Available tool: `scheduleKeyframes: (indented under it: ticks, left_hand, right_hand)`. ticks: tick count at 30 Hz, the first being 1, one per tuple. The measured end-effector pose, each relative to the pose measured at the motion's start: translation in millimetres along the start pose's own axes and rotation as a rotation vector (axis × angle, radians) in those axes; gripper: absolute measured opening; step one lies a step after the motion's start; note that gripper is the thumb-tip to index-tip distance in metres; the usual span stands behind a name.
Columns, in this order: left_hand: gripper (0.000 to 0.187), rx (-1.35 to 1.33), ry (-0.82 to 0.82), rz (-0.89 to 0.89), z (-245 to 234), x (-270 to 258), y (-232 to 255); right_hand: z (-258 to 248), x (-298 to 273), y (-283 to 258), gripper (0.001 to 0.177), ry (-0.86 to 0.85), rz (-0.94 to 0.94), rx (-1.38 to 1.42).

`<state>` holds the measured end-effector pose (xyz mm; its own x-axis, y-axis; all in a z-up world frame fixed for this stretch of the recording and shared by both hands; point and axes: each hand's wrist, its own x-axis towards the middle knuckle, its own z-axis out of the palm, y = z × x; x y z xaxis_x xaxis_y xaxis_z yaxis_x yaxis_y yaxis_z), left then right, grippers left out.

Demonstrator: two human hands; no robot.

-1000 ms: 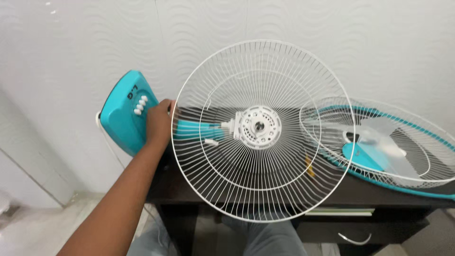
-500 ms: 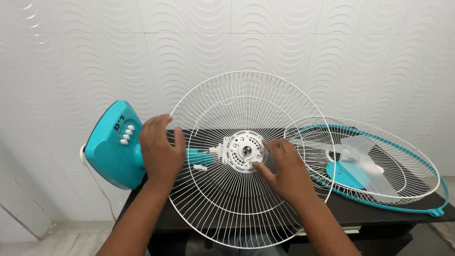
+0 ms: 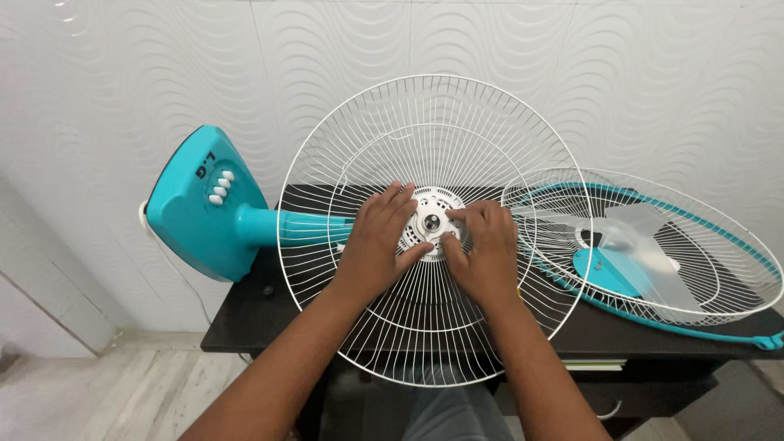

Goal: The person assembles a table fan by attaching the motor housing to the stand, securing it with a screw, and then mounting the front grill and fan blades onto the motor shaft. The person uses a screwdriver to tighten the components.

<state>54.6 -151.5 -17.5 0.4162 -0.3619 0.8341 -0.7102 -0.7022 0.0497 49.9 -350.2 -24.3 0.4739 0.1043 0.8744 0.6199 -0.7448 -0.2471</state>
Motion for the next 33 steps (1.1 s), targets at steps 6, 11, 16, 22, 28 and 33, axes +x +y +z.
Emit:
scheduleKeyframes:
  ticks: [6,11,16,22,28,33]
  left_hand:
    - [0.052,-0.003,0.075,0.022,8.9,-5.4,-0.7]
    - [0.054,0.174,0.041,0.082,11.6,-7.9,2.5]
    - [0.053,0.208,0.033,0.086,13.3,-8.4,6.7]
    - [0.05,0.256,0.028,0.106,12.4,-5.5,6.2]
    - [0.048,0.26,-0.025,0.138,8.5,-5.1,5.3]
    - [0.047,0.306,-0.027,0.175,6.4,-5.7,4.9]
  right_hand:
    - [13.5,2.0,-5.0,0.011,0.111,0.07,-0.018]
    - [17.5,4.5,-2.9,0.009,0.138,0.046,-0.015]
    - [18.1,6.2,-2.7,0.004,0.078,0.097,-0.02]
    - [16.7,4.2,-4.8,0.006,0.121,0.049,0.028]
    - [18.1,1.8,-2.2,0.006,0.125,0.01,0.001]
    - [19.8,0.2,0.9,0.006,0.104,0.011,0.006]
